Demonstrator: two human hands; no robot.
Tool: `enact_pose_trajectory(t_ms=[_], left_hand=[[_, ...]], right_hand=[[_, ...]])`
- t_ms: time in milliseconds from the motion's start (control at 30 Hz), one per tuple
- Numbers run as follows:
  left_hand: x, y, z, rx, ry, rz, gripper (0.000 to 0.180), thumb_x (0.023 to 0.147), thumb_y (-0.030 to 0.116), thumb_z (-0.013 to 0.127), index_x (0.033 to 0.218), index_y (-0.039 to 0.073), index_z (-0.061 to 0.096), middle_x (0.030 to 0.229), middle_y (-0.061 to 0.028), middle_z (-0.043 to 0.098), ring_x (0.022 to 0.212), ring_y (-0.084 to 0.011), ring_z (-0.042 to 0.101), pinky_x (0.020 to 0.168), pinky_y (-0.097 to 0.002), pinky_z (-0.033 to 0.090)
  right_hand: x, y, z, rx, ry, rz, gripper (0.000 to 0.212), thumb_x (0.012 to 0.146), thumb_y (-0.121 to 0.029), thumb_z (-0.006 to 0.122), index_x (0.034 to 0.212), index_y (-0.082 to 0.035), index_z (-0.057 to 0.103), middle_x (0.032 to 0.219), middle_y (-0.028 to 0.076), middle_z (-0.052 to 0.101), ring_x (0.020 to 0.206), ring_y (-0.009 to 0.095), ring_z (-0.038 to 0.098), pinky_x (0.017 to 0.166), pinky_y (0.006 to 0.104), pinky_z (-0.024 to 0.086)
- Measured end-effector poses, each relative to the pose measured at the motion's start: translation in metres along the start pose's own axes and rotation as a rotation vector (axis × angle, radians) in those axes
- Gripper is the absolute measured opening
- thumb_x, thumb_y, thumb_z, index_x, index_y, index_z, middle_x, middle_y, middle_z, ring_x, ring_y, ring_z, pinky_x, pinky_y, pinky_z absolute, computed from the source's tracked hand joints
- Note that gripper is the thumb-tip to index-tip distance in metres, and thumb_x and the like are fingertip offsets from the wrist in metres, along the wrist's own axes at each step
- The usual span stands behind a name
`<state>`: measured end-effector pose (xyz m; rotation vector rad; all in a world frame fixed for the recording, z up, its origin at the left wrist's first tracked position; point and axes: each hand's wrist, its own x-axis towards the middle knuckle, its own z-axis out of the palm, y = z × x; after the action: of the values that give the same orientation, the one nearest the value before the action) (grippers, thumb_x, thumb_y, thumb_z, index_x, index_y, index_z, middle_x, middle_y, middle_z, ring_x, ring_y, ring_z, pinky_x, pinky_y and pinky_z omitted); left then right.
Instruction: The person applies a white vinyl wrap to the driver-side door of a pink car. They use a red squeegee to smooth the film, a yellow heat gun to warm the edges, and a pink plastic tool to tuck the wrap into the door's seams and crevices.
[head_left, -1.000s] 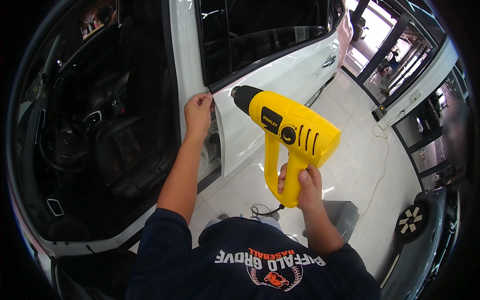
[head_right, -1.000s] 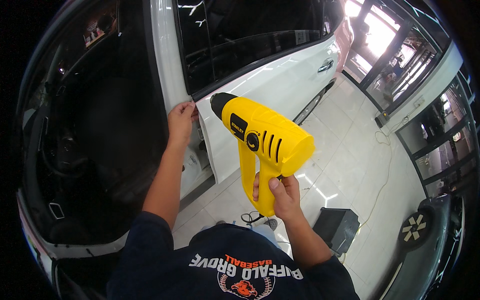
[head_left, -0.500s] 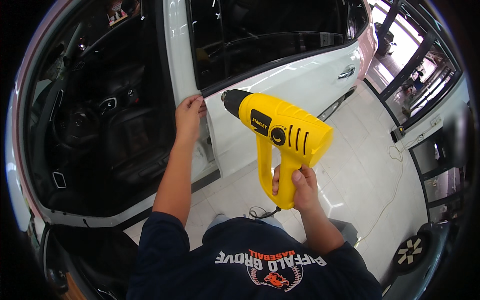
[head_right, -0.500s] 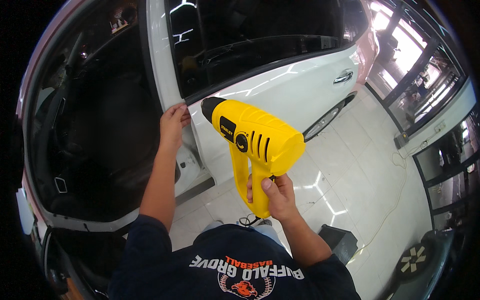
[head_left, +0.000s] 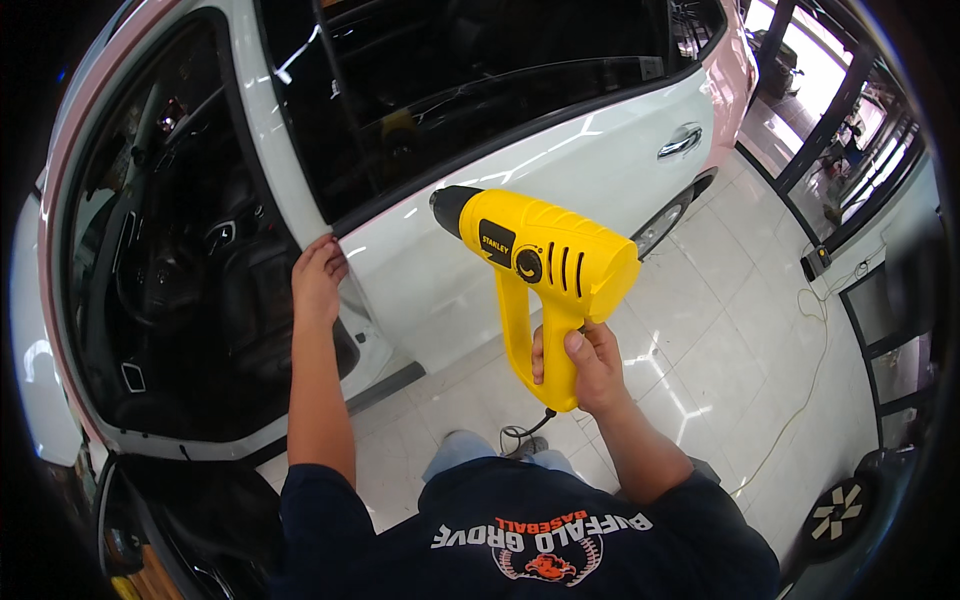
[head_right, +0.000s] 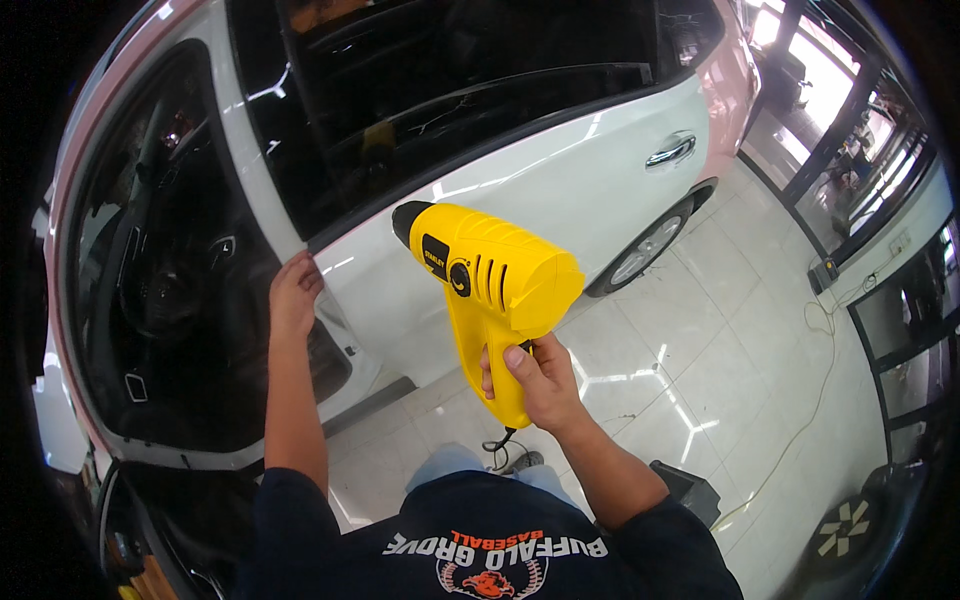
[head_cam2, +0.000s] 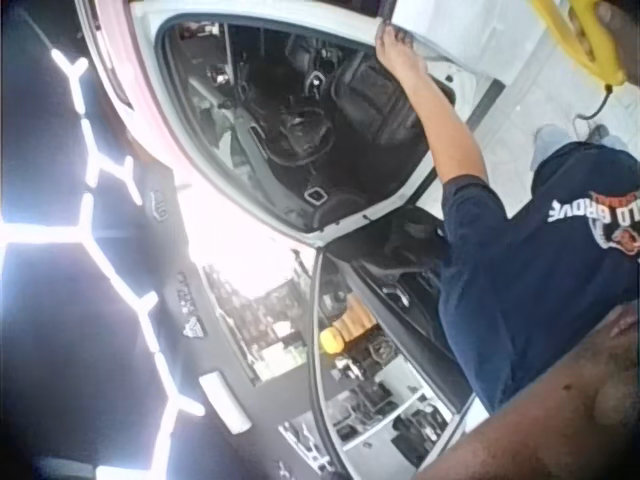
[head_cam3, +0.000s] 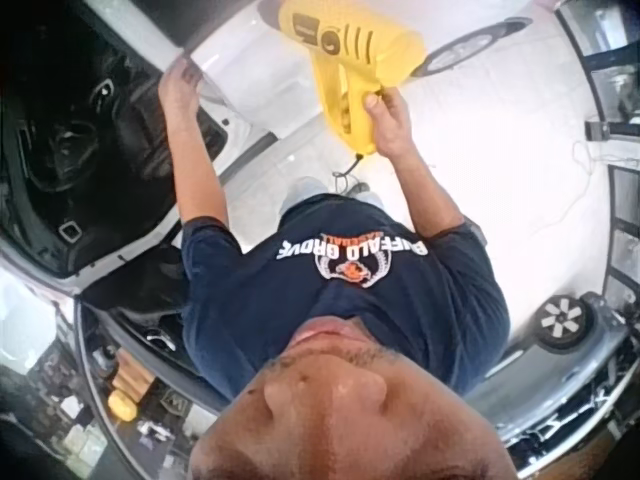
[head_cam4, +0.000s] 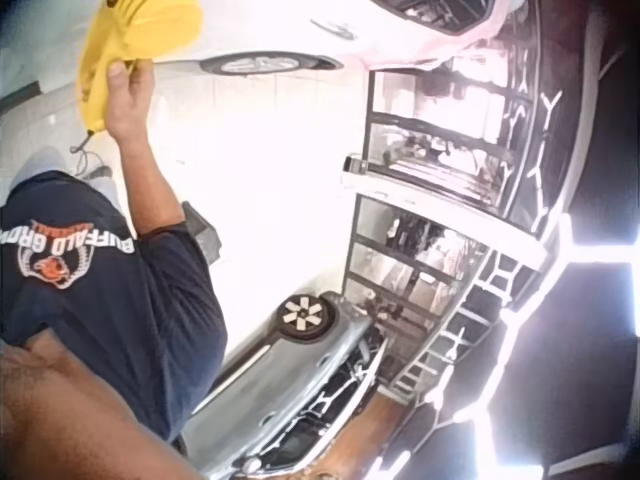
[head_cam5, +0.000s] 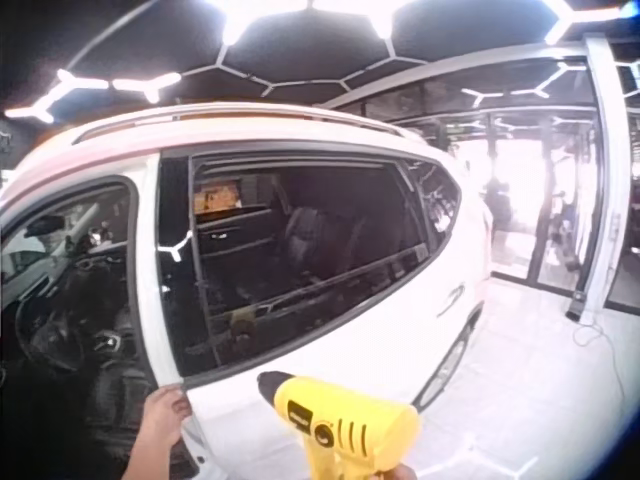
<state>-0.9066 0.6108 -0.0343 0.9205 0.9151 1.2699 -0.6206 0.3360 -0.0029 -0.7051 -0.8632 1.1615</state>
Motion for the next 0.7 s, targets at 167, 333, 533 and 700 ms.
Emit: enact_pose_trajectory(t_ms=[167, 333, 533, 700], left_hand=[[-0.005, 0.005, 0.0, -0.027, 0.018, -0.001, 0.026, 0.094, 0.009, 0.056, 0.118, 0.001, 0.058, 0.099, -0.0063, 0.065, 0.087, -0.0171, 0.062, 0.078, -0.0317, 0.051], [-0.006, 0.004, 0.002, -0.023, 0.044, 0.033, 0.024, 0.095, 0.011, 0.056, 0.117, 0.002, 0.059, 0.097, -0.0055, 0.064, 0.085, -0.0164, 0.062, 0.075, -0.0309, 0.051], [-0.006, 0.001, 0.009, -0.105, 0.014, 0.029, 0.033, 0.1, 0.029, 0.052, 0.119, 0.003, 0.059, 0.1, -0.0053, 0.063, 0.089, -0.0169, 0.061, 0.081, -0.0332, 0.049], [-0.015, 0.003, 0.004, -0.14, 0.028, 0.017, 0.046, 0.101, 0.045, 0.047, 0.119, 0.005, 0.059, 0.102, -0.004, 0.061, 0.091, -0.0173, 0.059, 0.085, -0.033, 0.046]], right_hand=[[0.014, -0.012, -0.026, -0.062, 0.06, -0.049, 0.038, 0.099, -0.033, 0.055, 0.121, -0.003, 0.049, 0.093, 0.013, 0.061, 0.072, 0.019, 0.062, 0.065, 0.033, 0.054], [0.025, -0.032, -0.04, -0.107, 0.179, -0.102, 0.04, 0.099, -0.034, 0.055, 0.123, -0.003, 0.047, 0.093, 0.014, 0.061, 0.071, 0.019, 0.062, 0.064, 0.0329, 0.054], [0.042, -0.056, -0.067, -0.145, 0.272, -0.135, 0.037, 0.1, -0.032, 0.052, 0.122, -0.003, 0.047, 0.092, 0.012, 0.061, 0.069, 0.017, 0.061, 0.064, 0.0327, 0.053], [0.06, -0.07, -0.098, -0.159, 0.288, -0.156, 0.036, 0.1, -0.033, 0.051, 0.12, -0.004, 0.047, 0.09, 0.011, 0.061, 0.068, 0.017, 0.061, 0.063, 0.0323, 0.053]])
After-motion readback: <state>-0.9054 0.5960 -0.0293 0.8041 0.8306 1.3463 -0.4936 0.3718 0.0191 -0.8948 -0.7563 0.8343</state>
